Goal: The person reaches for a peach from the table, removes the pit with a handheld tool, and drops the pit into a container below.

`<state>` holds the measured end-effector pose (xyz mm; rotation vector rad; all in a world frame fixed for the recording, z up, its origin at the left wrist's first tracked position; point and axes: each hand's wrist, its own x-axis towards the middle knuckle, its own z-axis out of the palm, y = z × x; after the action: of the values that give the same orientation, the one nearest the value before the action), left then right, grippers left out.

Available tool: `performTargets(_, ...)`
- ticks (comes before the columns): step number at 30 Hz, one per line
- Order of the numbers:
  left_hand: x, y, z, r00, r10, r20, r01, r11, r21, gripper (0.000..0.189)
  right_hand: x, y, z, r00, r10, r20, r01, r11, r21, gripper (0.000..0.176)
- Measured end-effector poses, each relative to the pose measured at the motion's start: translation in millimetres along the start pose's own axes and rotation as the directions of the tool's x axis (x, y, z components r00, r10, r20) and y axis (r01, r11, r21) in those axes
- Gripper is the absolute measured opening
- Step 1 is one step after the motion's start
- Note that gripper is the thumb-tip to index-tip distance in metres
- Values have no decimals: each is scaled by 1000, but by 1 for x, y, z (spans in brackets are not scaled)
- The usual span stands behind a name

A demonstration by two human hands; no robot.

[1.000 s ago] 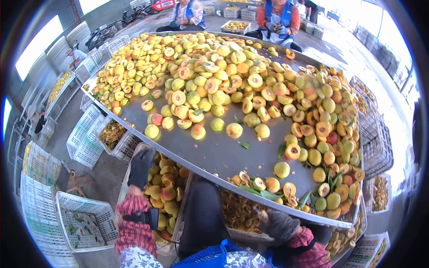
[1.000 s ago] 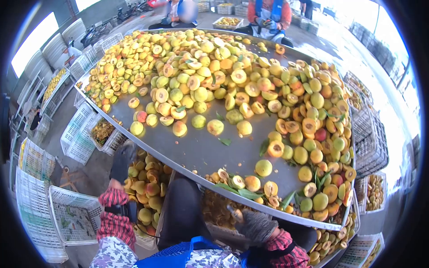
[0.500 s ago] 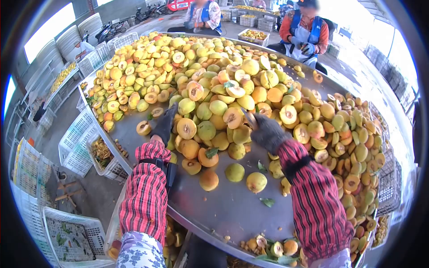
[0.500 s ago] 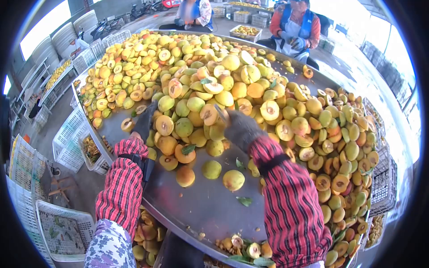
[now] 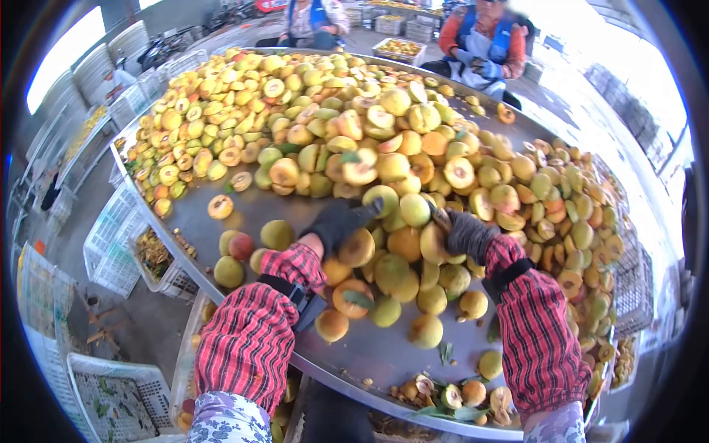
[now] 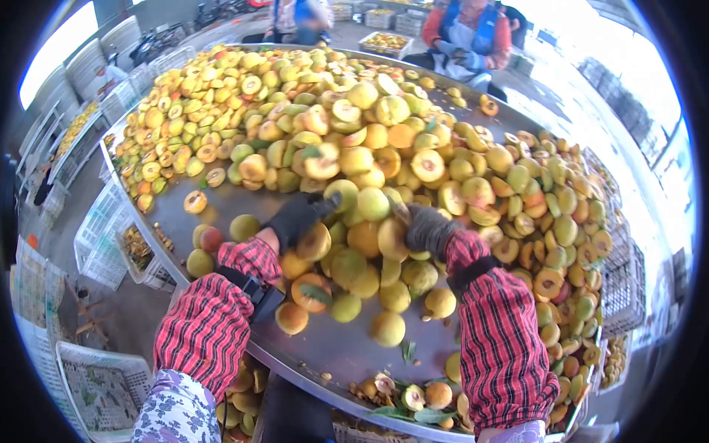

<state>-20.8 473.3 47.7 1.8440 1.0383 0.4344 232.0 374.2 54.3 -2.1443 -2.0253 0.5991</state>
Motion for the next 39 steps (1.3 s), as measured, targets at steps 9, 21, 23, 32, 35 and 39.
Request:
performTargets(9,-52,56,134,919,364,155,-393,884,252,59,-194,23,-10,982,188,-9,-184,971,151,34)
performTargets(21,-138,114,203,885,336,322,-465,590,661,79,-322,20,-18,823,552,134,-361,325,874,43)
performTargets(23,-142,106,209,868,359,343,-494,552,672,80,-338,13,-19,820,558,128,-347,306,887,43)
performTargets(32,-154,81,173,708,516,482,-707,527,472,59,-398,-24,-20,858,497,129,-287,255,923,41)
performTargets(35,-184,116,167,652,691,312,-752,537,382,51,-410,-34,-9,830,525,186,-261,70,963,43)
performTargets(39,-239,155,188,455,848,271,-879,379,288,58,-408,-46,27,851,479,215,-86,-276,957,40)
